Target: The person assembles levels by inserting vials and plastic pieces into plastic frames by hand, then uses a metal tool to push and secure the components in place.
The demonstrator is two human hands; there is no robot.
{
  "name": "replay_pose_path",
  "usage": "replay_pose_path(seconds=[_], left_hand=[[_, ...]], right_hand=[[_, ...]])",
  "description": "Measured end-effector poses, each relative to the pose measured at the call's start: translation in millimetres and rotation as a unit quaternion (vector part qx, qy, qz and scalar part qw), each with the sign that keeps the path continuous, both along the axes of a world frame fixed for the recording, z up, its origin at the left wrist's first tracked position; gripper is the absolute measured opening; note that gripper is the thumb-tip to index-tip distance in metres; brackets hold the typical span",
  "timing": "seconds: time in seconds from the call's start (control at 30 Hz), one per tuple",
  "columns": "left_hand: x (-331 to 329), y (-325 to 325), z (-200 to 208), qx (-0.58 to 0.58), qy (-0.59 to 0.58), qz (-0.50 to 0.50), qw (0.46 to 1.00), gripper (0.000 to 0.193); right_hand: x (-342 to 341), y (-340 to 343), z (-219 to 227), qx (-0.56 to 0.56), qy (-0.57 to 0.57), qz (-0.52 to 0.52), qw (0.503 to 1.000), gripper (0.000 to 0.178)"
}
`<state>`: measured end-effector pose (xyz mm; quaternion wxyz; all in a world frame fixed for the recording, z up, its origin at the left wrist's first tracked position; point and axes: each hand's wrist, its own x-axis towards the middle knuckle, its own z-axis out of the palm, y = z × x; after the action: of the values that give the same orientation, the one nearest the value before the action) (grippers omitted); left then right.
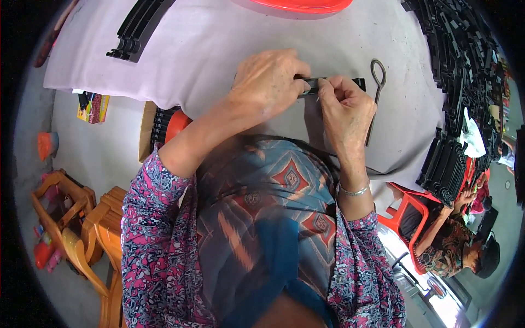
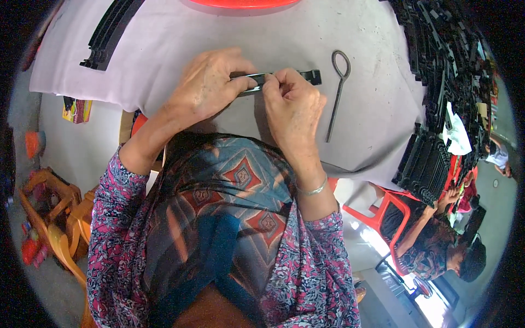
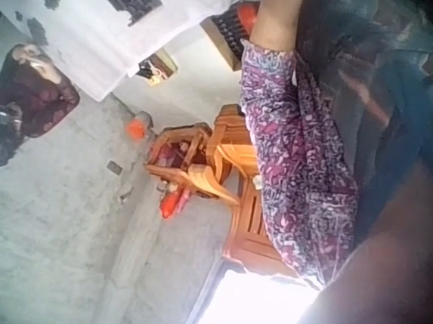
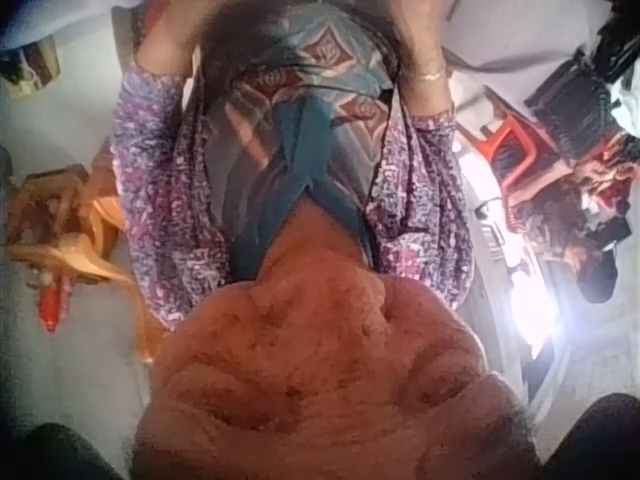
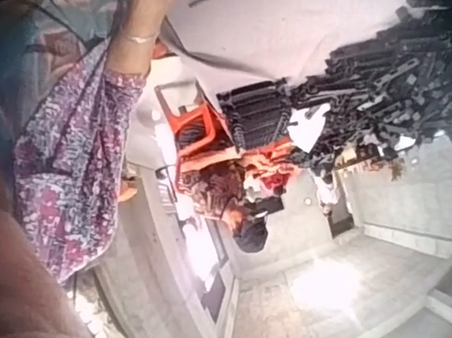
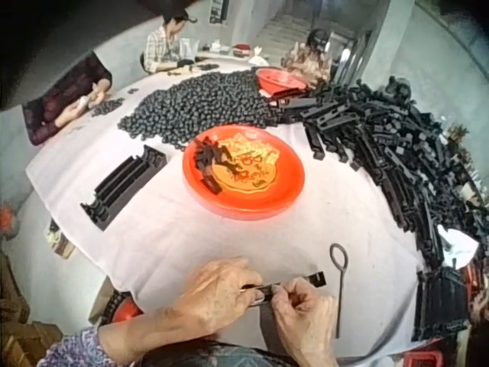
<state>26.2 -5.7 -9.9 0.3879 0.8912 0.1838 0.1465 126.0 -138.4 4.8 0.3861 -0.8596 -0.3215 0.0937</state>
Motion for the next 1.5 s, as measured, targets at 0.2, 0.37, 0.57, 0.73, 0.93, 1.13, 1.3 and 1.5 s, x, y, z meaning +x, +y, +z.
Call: replay_pose_path(seconds=[0.2,0.37,0.57,0.73,0.93,1.13,1.3,1.5], left_hand=[[3.5,-1.3,-0.6,0.005,0.002,-0.005,1.000,0.018],[4.7,-3.2,-1.8,0.006,-0.003,0.006,1.000,0.017],[8.0,-5.5,-4.9,0.019,-0.019,0.014,1.000,0.015],[9.7,-5.0,-0.9,0.007,0.008,0.015,1.000,0.017],[10.8,-3.6,-0.2,-0.008,0.023,0.014,1.000,0.018],[10.6,-2.9,-2.4,0.015,0.022,0.009,1.000,0.018],[14.1,-2.2,-1.8,0.017,0.021,0.003,1.000,0.019],[11.5,-1.0,-5.2,-0.001,0.002,-0.006,1.000,0.020]], right_hand=[[-5.3,-7.2,-8.9,0.039,-0.066,0.023,0.997,0.015],[-6.1,-10.3,-10.7,0.039,-0.056,0.035,0.997,0.016],[-8.3,-12.4,-1.7,-0.005,-0.082,0.067,0.994,0.021],[-8.3,-21.4,-4.6,0.046,-0.047,0.075,0.995,0.027],[-1.6,-26.7,-11.5,0.024,-0.134,0.129,0.982,0.030],[-1.3,-26.6,-12.4,-0.006,-0.215,0.172,0.961,0.025],[-4.1,-25.9,-14.0,-0.014,-0.197,0.150,0.969,0.022],[5.3,-26.7,-14.1,-0.008,-0.192,0.191,0.962,0.023]])
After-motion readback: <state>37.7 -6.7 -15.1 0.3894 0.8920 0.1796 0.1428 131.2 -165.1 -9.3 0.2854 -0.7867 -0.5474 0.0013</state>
